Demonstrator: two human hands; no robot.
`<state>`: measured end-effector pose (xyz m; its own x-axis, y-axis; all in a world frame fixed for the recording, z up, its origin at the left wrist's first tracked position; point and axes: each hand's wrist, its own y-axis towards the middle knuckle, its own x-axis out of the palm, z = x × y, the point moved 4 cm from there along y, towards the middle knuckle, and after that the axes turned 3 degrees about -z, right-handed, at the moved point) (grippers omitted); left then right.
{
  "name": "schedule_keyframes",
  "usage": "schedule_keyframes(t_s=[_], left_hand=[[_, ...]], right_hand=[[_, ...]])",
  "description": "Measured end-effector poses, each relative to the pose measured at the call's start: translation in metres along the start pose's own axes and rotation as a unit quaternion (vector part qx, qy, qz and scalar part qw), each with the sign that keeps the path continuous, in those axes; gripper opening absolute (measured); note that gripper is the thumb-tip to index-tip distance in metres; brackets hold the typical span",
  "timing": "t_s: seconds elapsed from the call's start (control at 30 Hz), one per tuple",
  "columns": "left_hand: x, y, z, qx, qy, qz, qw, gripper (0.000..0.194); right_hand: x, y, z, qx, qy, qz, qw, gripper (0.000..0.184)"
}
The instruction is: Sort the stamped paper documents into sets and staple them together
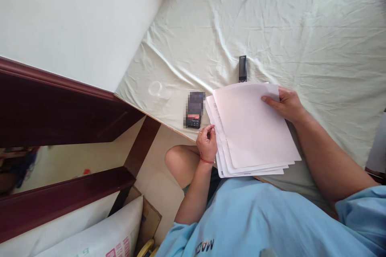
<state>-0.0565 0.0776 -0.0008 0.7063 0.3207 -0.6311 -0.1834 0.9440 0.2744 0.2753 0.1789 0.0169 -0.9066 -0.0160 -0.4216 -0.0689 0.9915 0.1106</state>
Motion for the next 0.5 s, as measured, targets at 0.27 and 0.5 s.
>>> schedule_keyframes(t_s=[0.27,0.5], left_hand=[[-0.002,0.0,0.001,0.011,0.015,0.013,1.0,0.021],[-0.002,0.0,0.002,0.018,0.011,0.004,1.0,0.013]], right_hand=[[-0.01,-0.002,0.005,0.114,0.131,0.045,0.984,0.026],[-0.015,-0.003,0.007,0.177,0.284,0.094,0.938,0.038]])
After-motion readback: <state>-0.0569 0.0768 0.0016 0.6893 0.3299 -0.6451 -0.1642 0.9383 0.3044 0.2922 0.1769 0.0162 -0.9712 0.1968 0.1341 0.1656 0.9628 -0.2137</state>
